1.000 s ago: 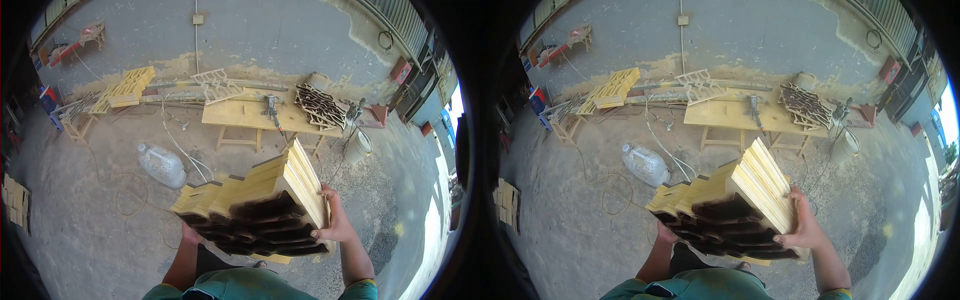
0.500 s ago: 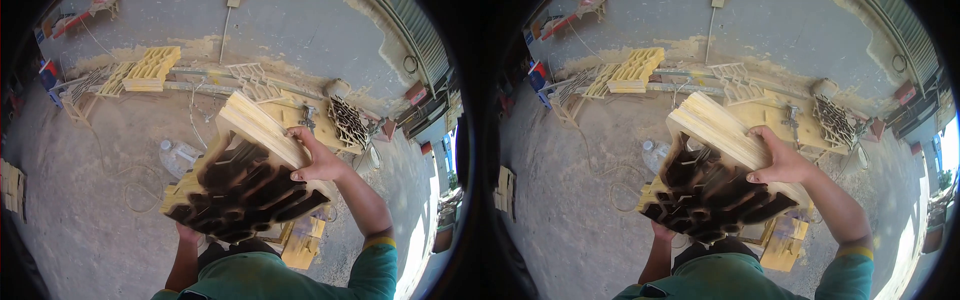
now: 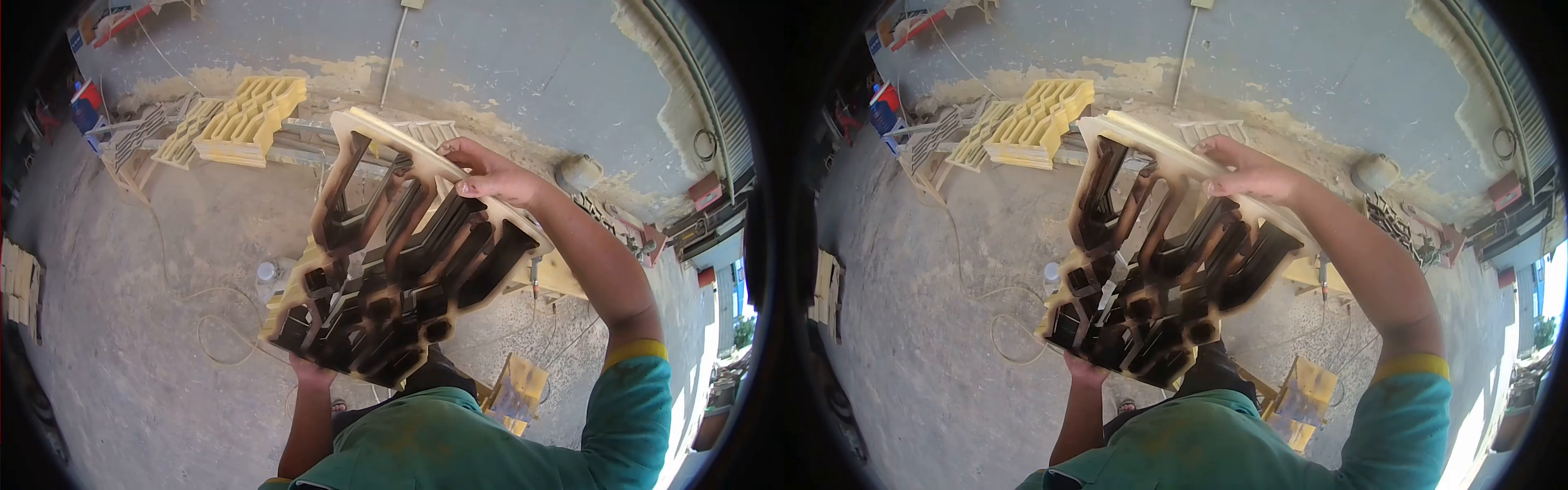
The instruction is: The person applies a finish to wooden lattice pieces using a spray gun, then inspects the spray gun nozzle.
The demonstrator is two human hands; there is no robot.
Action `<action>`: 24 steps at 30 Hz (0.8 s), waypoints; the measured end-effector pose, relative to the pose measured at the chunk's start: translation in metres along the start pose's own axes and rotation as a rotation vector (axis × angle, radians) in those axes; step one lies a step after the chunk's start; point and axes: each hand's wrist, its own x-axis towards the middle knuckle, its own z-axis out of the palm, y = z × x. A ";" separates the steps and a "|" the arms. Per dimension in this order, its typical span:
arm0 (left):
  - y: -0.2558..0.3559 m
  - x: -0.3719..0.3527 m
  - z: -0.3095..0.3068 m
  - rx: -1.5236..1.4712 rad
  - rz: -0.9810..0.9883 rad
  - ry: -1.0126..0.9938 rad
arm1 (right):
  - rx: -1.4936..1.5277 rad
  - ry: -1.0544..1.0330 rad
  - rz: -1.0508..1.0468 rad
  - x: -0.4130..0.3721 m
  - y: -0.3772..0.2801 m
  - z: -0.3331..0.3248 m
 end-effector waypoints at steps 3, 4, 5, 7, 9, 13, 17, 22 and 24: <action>-0.050 0.079 0.031 0.010 -0.019 0.003 | 0.060 -0.056 0.029 0.051 0.056 -0.088; -0.070 0.107 0.045 -0.012 -0.009 0.019 | 0.094 -0.073 0.046 0.072 0.079 -0.121; -0.090 0.137 0.062 -0.024 0.004 0.034 | 0.113 -0.122 0.053 0.094 0.103 -0.157; -0.113 0.185 0.079 0.014 0.010 0.177 | 0.204 -0.194 0.099 0.124 0.163 -0.217; -0.137 0.235 0.086 0.068 0.024 0.377 | 0.243 -0.195 0.128 0.144 0.214 -0.268; -0.171 0.306 0.142 0.118 -0.033 0.210 | 0.321 -0.169 0.261 0.190 0.307 -0.344; -0.177 0.360 0.120 0.101 -0.119 0.118 | 0.357 -0.145 0.373 0.228 0.360 -0.386; -0.192 0.413 0.155 0.207 -0.084 0.368 | 0.440 -0.173 0.439 0.259 0.409 -0.418; -0.189 0.428 0.158 0.248 -0.079 0.391 | 0.441 -0.176 0.437 0.267 0.447 -0.428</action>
